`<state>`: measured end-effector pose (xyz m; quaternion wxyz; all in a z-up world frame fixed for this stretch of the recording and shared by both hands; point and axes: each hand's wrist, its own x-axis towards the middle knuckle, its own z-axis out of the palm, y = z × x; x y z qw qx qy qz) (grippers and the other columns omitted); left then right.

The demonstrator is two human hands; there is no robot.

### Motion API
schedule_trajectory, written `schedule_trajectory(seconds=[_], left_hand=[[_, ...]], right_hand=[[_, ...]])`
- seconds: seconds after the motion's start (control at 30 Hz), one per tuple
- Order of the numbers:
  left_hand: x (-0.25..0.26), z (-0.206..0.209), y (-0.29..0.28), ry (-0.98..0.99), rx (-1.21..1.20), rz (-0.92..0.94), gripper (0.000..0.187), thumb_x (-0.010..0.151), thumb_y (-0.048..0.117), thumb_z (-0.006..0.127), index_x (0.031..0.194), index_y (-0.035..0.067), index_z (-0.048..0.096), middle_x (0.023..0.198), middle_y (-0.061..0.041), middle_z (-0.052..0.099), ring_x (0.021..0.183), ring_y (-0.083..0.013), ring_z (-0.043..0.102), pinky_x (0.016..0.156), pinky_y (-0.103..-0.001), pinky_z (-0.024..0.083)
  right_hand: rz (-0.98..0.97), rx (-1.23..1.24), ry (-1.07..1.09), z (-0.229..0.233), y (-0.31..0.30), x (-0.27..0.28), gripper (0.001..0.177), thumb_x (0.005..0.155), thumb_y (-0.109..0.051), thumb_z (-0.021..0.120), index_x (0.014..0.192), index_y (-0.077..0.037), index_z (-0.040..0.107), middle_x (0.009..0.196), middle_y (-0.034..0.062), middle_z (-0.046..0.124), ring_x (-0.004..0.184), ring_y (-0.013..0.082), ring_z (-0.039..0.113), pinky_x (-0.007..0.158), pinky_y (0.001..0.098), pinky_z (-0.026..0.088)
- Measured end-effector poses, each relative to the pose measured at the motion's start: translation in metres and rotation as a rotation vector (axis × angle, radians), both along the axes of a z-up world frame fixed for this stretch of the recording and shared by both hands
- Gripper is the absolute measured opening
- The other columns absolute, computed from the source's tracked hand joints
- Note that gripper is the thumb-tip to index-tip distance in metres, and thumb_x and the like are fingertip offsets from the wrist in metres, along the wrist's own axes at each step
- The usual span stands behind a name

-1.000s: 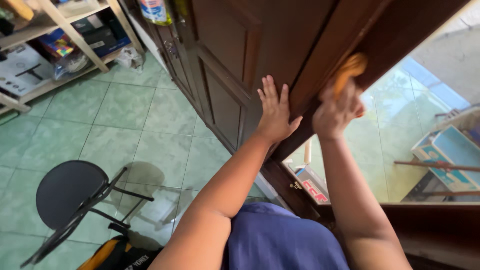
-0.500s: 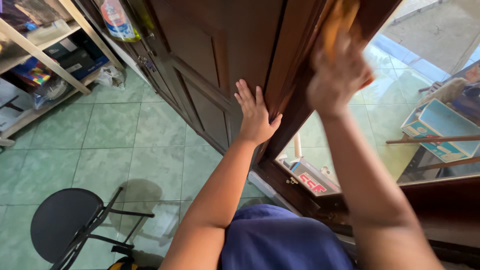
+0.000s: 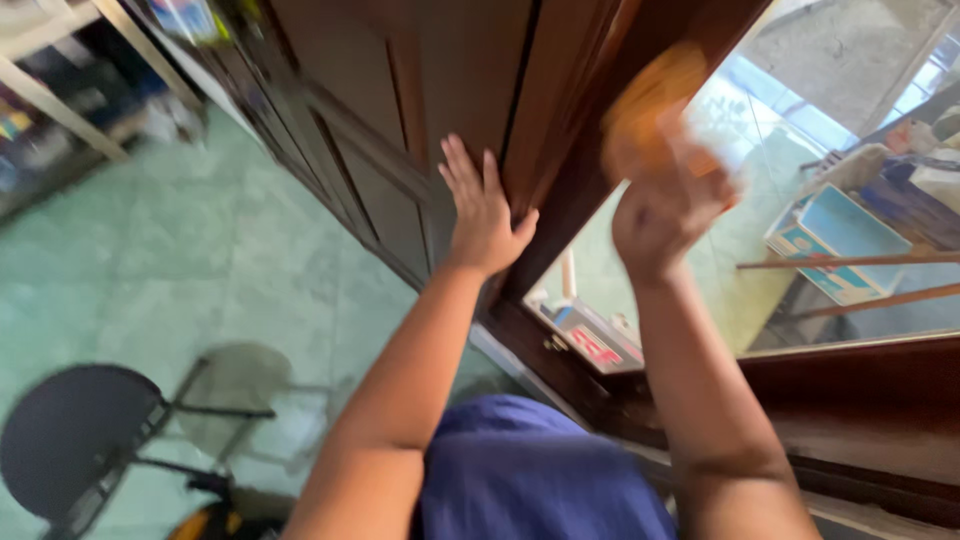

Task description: The person wipes the slats of window blinds with a cloth, then cleans the frame and edges of a glass door.

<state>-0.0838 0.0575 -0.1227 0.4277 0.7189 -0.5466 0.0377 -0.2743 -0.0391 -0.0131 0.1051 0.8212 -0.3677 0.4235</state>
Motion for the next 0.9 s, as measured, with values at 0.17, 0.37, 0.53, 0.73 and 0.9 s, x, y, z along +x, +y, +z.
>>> schedule_trajectory(seconds=[0.17, 0.37, 0.53, 0.73, 0.9], left_hand=[[0.004, -0.008, -0.002, -0.062, -0.117, -0.052, 0.116, 0.084, 0.032, 0.088, 0.158, -0.007, 0.008, 0.16, -0.044, -0.014, 0.151, -0.0637, -0.011, 0.12, -0.079, 0.003], [0.003, -0.009, -0.003, -0.067, -0.189, -0.043, 0.118, 0.083, 0.034, 0.09, 0.162, 0.003, 0.008, 0.161, -0.042, -0.013, 0.152, -0.0623, -0.01, 0.12, -0.078, 0.002], [0.002, -0.008, -0.004, -0.051, -0.211, -0.044, 0.12, 0.081, 0.034, 0.09, 0.163, 0.008, 0.006, 0.163, -0.04, -0.012, 0.153, -0.0608, -0.01, 0.121, -0.078, 0.002], [0.003, -0.012, -0.004, -0.038, -0.183, -0.062, 0.12, 0.082, 0.034, 0.091, 0.164, 0.013, 0.005, 0.163, -0.039, -0.013, 0.154, -0.0589, -0.01, 0.121, -0.078, 0.002], [0.003, -0.009, -0.006, -0.037, -0.161, -0.068, 0.114, 0.08, 0.035, 0.089, 0.161, 0.007, 0.013, 0.162, -0.04, -0.012, 0.153, -0.0596, -0.01, 0.121, -0.078, 0.003]], right_hand=[[0.108, -0.23, 0.233, -0.023, -0.02, 0.023, 0.036, 0.087, -0.005, 0.062, 0.117, -0.016, 0.078, 0.149, 0.0153, 0.061, 0.131, 0.039, 0.054, 0.097, 0.0508, 0.041], [0.169, -0.066, 0.502, -0.187, 0.009, 0.001, 0.029, 0.083, -0.015, 0.065, 0.105, -0.026, 0.079, 0.139, 0.0041, 0.061, 0.116, 0.0272, 0.067, 0.097, 0.0475, 0.044], [0.374, 0.155, 0.129, -0.19, 0.01, -0.017, 0.02, 0.082, -0.003, 0.066, 0.091, -0.018, 0.076, 0.125, 0.0062, 0.073, 0.117, 0.0269, 0.067, 0.103, 0.0451, 0.042], [0.265, -0.183, -0.086, -0.092, -0.019, -0.013, 0.042, 0.087, 0.005, 0.058, 0.12, -0.009, 0.08, 0.139, 0.0211, 0.064, 0.126, 0.0358, 0.054, 0.108, 0.0482, 0.039], [0.128, 0.004, 0.41, -0.189, -0.008, 0.004, 0.044, 0.093, -0.009, 0.064, 0.137, -0.013, 0.071, 0.155, 0.0138, 0.054, 0.138, 0.0349, 0.044, 0.105, 0.0521, 0.034]])
